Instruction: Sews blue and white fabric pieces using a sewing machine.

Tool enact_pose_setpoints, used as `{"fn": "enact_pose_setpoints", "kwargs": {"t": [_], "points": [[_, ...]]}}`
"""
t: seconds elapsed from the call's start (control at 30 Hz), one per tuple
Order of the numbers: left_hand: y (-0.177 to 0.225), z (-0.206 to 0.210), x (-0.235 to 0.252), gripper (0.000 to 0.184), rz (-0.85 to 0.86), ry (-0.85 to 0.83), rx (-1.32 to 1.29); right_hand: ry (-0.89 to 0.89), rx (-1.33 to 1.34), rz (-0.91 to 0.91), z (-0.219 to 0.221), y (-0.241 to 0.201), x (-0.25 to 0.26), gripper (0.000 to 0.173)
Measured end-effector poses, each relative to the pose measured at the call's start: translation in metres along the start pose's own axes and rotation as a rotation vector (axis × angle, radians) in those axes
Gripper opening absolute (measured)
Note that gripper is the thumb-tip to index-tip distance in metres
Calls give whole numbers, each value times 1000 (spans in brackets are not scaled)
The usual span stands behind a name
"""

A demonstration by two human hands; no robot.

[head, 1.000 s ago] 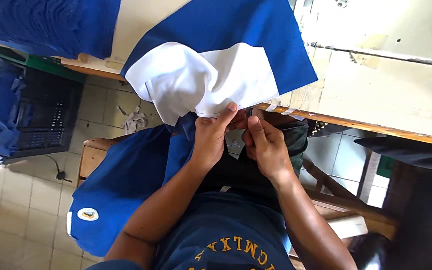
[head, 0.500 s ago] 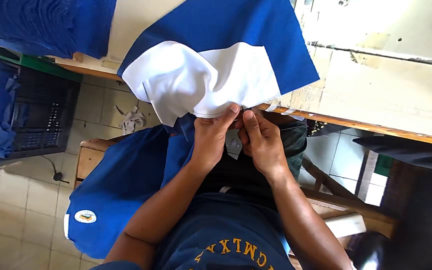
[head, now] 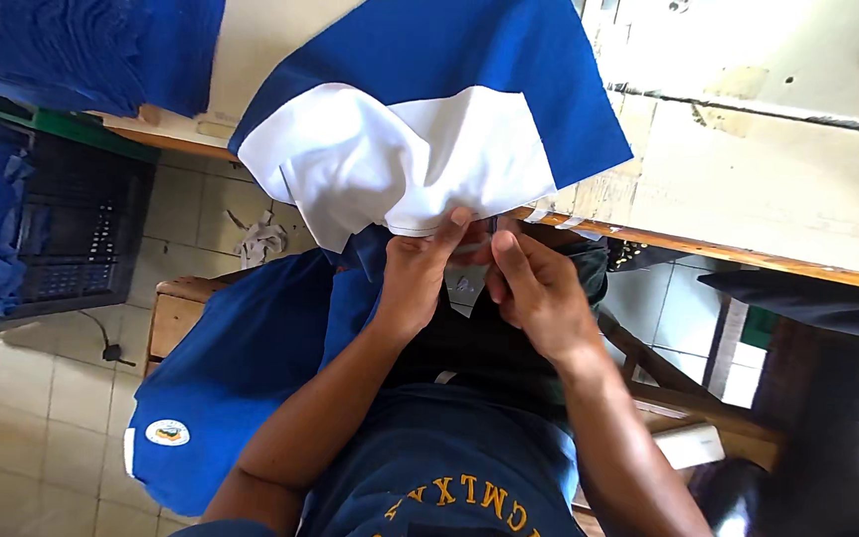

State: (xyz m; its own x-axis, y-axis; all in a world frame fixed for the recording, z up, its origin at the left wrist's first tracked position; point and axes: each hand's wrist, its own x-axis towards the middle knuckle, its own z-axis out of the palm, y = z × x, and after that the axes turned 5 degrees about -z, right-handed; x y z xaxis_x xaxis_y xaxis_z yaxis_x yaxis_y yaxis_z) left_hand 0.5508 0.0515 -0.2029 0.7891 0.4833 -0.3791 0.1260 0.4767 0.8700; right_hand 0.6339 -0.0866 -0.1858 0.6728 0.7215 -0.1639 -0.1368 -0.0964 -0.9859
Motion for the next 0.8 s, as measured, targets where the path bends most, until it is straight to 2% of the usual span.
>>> {"fn": "enact_pose_setpoints", "kwargs": {"t": [0.07, 0.1, 0.13, 0.2, 0.27, 0.33, 0.37, 0.43, 0.5, 0.57, 0.63, 0.7, 0.8], "points": [[19, -17, -9, 45, -163, -221, 261, 20, -271, -100, -29, -19, -17, 30], [34, -24, -13, 46, -202, -304, 413, 77, -446, -133, -47, -30, -25, 32], [52, -31, -16, 41, -167, -327, 532, 158, -626, -153, -66, -41, -29, 33], [92, -42, -12, 34, 60, -215, 647, 338, -932, -145, -104, -52, -27, 39], [127, -45, 15, 33, 347, -89, 678, 450, -1161, -183, -144, -47, -13, 46], [151, -38, 55, 38, 509, -91, 706, 458, -1322, -283, -174, -37, 4, 49], [158, -31, 75, 39, 522, -150, 708, 442, -1356, -324, -177, -36, 11, 49], [163, -17, 108, 36, 414, -328, 682, 401, -1329, -406, -155, -41, 21, 46], [158, -6, 133, 35, 265, -462, 635, 327, -1189, -552, -98, -48, 34, 36], [157, 1, 147, 33, 169, -507, 621, 188, -950, -718, -31, -53, 63, 25], [161, 4, 150, 32, 92, -483, 615, 96, -835, -795, 15, -50, 98, 24], [163, 1, 150, 33, 57, -461, 594, 82, -891, -721, 38, -44, 124, 26], [162, -10, 155, 30, 97, -454, 546, 52, -969, -585, 45, -49, 137, 20]]}}
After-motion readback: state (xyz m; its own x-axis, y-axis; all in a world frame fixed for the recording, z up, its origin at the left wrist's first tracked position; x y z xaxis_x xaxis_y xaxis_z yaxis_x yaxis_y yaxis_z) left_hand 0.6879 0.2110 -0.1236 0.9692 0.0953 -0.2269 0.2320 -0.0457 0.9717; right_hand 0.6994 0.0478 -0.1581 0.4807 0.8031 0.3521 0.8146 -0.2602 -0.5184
